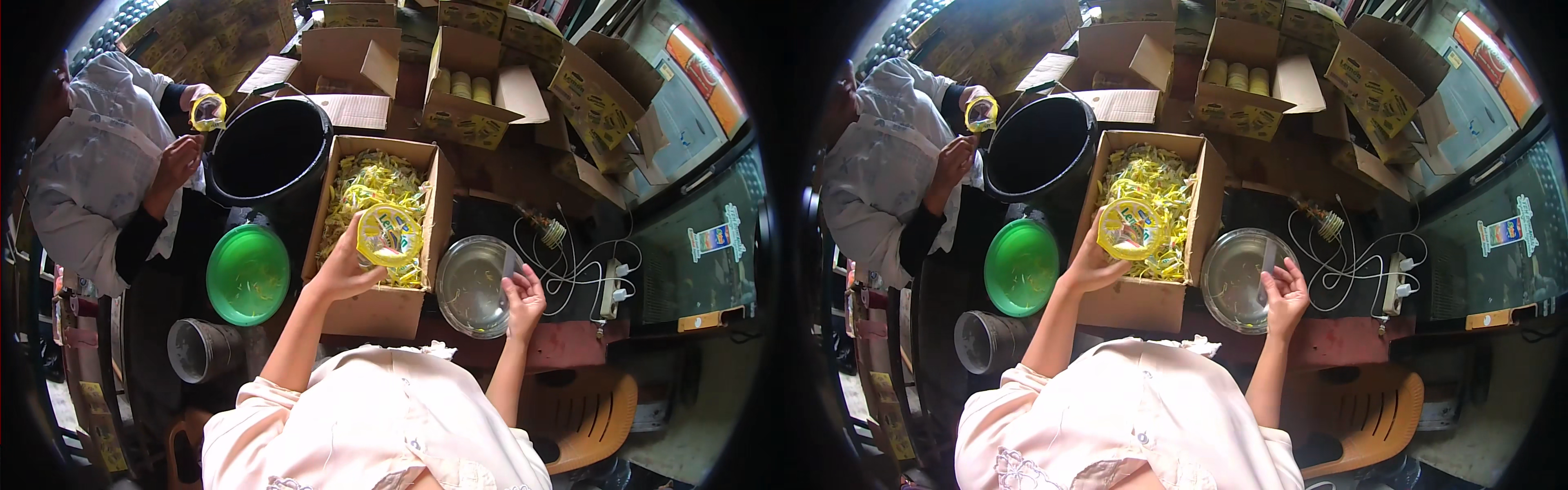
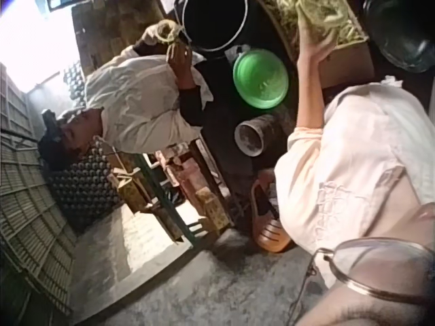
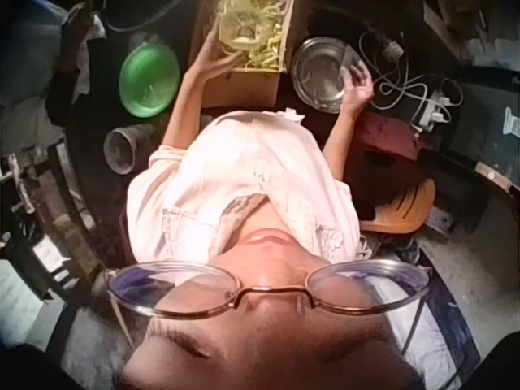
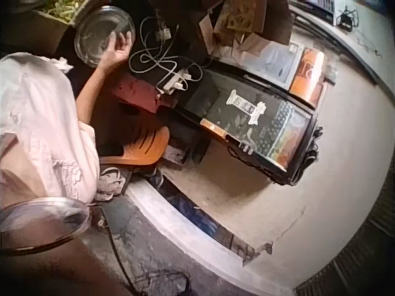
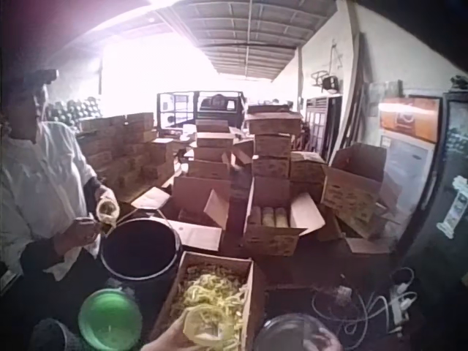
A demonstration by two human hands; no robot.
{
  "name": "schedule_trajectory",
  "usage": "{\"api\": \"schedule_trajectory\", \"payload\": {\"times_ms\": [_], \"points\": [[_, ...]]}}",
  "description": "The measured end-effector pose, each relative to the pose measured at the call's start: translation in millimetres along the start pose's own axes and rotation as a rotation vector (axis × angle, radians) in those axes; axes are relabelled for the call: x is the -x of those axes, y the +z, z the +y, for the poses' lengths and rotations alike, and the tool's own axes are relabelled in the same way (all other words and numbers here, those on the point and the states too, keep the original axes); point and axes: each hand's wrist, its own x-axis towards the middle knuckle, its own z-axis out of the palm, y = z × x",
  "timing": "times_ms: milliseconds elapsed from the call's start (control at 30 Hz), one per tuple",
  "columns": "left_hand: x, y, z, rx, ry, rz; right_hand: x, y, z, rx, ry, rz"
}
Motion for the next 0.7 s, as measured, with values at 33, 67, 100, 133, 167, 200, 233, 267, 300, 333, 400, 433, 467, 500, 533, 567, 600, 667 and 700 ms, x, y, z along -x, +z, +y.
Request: {"api": "schedule_trajectory", "payload": {"times_ms": [33, 67, 100, 133, 167, 200, 233, 267, 300, 333, 400, 433, 467, 500, 533, 567, 600, 667, 700], "points": [[4, 0, -8, -0.046, 0.007, -0.008, 2, 8, -3, -0.231, 0.029, 0.049], [1, 2, -1, -0.051, 0.033, -0.009, 2, 13, -8, -0.396, 0.107, 0.041], [-1, 4, 6, -0.05, 0.033, -0.013, 2, 20, -14, -0.396, 0.107, 0.044], [-2, 6, 13, -0.024, 0.072, -0.031, 2, 28, -19, -0.381, 0.103, 0.018], [-4, 9, 19, 0.008, 0.112, -0.048, 3, 35, -24, -0.362, 0.096, -0.008], [-6, 13, 27, 0.05, 0.106, -0.045, 4, 42, -31, -0.124, -0.016, -0.017], [-9, 14, 36, 0.054, 0.106, -0.046, 7, 51, -42, 0.065, -0.171, -0.038], [-11, 13, 43, -0.085, 0.131, -0.061, 8, 63, -58, 0.249, -0.425, -0.085], [-12, 14, 49, -0.222, 0.155, -0.078, 9, 72, -73, 0.434, -0.678, -0.133], [-13, 18, 53, -0.205, 0.183, 0.012, 11, 79, -85, 0.437, -0.678, -0.135], [-12, 17, 55, -0.215, 0.176, 0.011, 13, 89, -100, 0.685, -1.057, -0.274], [-10, 16, 57, -0.227, 0.17, 0.008, 15, 94, -106, 0.684, -1.058, -0.278], [-10, 16, 60, -0.224, 0.172, 0.007, 16, 98, -112, 0.728, -1.102, -0.329], [-10, 16, 63, -0.236, 0.173, 0.002, 16, 99, -115, 0.772, -1.145, -0.381], [-10, 16, 66, -0.247, 0.173, -0.003, 16, 98, -114, 0.812, -1.16, -0.4], [-9, 15, 68, -0.248, 0.17, 0.002, 15, 99, -114, 0.809, -1.16, -0.406], [-8, 15, 69, -0.249, 0.176, 0.004, 15, 100, -115, 0.839, -1.187, -0.421], [-6, 15, 72, -0.249, 0.183, 0.009, 15, 101, -117, 0.868, -1.218, -0.438], [-5, 15, 73, -0.261, 0.197, 0.007, 15, 101, -117, 0.889, -1.246, -0.443]]}}
